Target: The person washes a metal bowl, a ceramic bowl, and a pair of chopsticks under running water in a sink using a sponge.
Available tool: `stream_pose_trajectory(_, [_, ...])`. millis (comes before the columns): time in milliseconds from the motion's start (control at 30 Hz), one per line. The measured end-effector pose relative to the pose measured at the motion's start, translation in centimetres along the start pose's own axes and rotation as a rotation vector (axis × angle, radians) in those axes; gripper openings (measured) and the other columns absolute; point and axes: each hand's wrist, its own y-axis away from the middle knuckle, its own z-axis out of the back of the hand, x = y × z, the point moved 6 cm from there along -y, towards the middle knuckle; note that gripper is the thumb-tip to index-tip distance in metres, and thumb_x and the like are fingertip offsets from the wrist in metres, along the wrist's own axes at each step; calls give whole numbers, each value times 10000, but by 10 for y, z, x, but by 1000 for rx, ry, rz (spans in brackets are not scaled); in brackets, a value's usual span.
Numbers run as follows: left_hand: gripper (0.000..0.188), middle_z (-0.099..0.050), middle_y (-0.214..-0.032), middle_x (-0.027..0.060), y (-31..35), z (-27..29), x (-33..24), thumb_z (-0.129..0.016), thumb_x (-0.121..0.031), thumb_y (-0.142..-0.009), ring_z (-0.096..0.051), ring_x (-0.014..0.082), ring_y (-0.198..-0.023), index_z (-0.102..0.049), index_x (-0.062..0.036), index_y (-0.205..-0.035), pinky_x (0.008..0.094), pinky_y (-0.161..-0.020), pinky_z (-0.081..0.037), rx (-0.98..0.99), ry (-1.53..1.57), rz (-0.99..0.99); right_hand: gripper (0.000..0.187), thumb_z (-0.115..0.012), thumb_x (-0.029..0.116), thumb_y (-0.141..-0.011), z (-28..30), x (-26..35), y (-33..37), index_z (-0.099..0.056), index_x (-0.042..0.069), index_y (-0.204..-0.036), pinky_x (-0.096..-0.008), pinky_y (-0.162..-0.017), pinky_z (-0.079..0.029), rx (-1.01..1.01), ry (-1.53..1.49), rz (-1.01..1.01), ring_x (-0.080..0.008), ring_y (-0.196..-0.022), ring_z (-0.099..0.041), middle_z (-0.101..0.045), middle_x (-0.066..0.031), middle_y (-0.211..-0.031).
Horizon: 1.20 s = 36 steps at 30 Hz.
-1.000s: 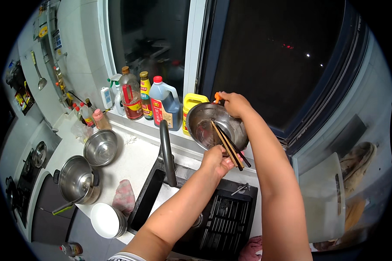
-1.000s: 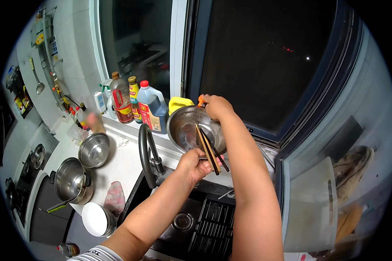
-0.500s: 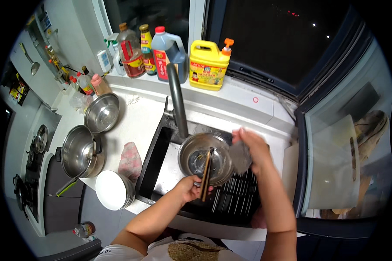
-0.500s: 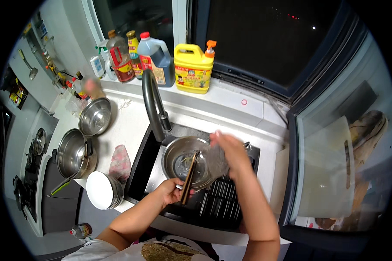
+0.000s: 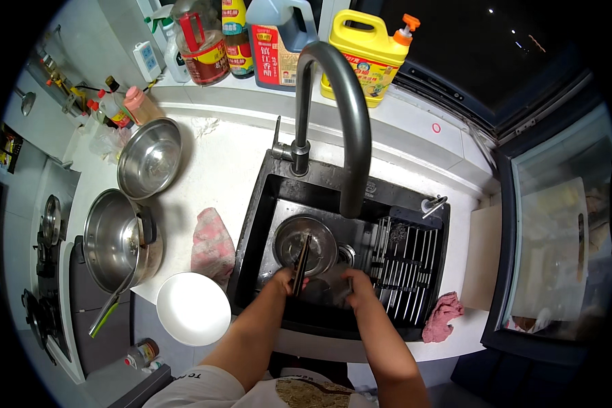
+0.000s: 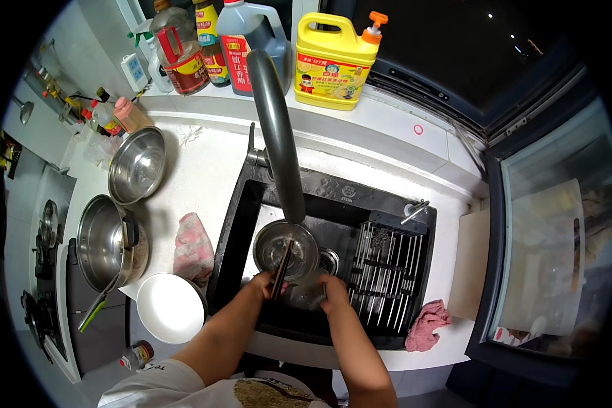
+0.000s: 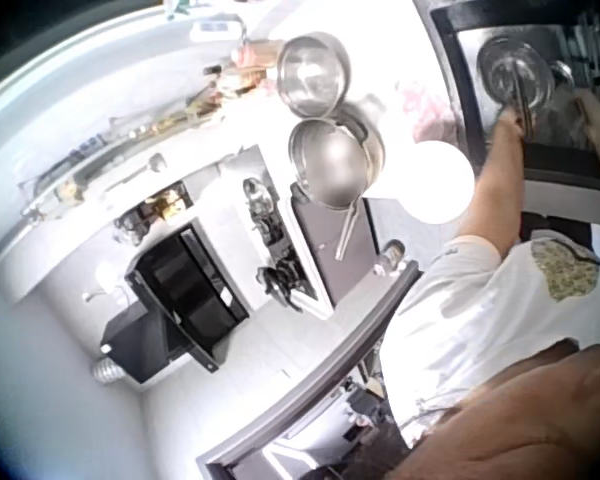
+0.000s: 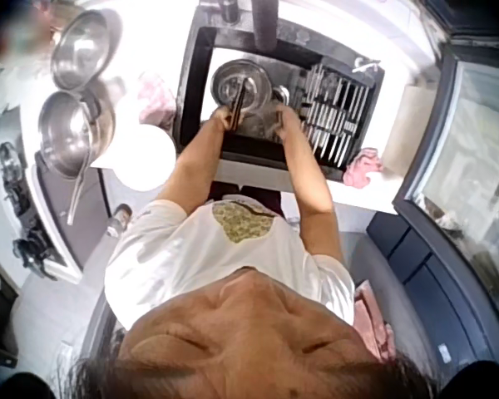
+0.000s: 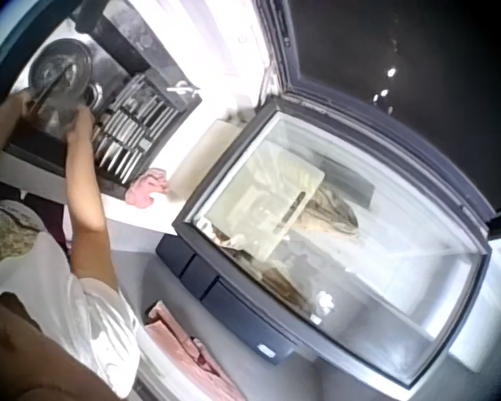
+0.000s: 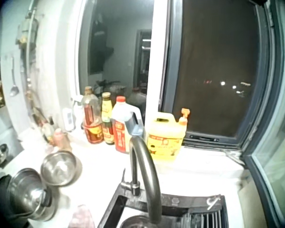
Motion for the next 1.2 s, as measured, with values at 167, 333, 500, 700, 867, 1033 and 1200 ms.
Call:
stream_pose_trajectory(167, [330,-597,-857,101,26,-4,-10,-500,-409,-883,-605,229,-757,-565,-100,-979,382,-634,-519,53,4,-42,278,-577,62,-699,-8,-4,-21,-546,-36,-957,-385,-760,-464,-36,19,-11,-288,-866,-551,-559,-142,-957])
stream_pose_trajectory(333, [274,-604,-847,69,18,8,-1,-551,-346,-871,-606,211,-734,-575,-97,-983,354,-599,-510,27,-68,-47,314,-589,76,-707,-8,-11,-59,-556,-29,-1002,-387,-742,-464,1,80,66,-285,-848,-565,-570,-139,-960])
stream_pose_trajectory(500, [202,-583,-768,69,36,-4,5,-535,-202,-872,-577,198,-592,-556,-53,-1006,339,-506,-480,-166,-369,-96,405,-567,88,-724,-33,11,-89,-540,-19,-1114,-379,-730,-464,-98,453,493,-309,-848,-584,-614,-163,-945])
stream_pose_trajectory(700, [154,-530,-745,52,73,-9,2,-453,-121,-884,-534,159,-546,-518,-46,-1001,306,-457,-473,-306,-280,-249,310,-551,157,-795,-99,9,-165,-586,22,-1072,-377,-805,-449,-127,930,1079,-335,-845,-582,-614,-183,-928])
stream_pose_trajectory(867, [114,-500,-760,32,90,-5,1,-461,-145,-889,-485,132,-534,-501,-60,-953,275,-454,-457,-268,-271,-208,254,-533,103,-804,-119,-46,-195,-632,121,-1038,-392,-831,-454,-64,1503,1057,-317,-915,-566,-541,-138,-1140])
stream_pose_trajectory(1033, [258,-382,-581,0,118,-7,2,-411,-299,-931,-353,95,-395,-493,-65,-860,258,-318,-278,-251,-124,-454,351,-598,102,-747,-90,-19,-131,-594,66,-1095,-325,-749,-479,124,629,361,-252,-893,-580,-594,-95,-1022])
stream_pose_trajectory(1200, [330,-450,-570,38,138,-40,16,-378,-337,-938,-420,155,-405,-532,-59,-850,291,-327,-321,-200,-370,-397,276,-598,102,-809,-89,-25,-35,-589,49,-1080,-289,-738,-474,439,47,64,-177,-870,-573,-603,-79,-995])
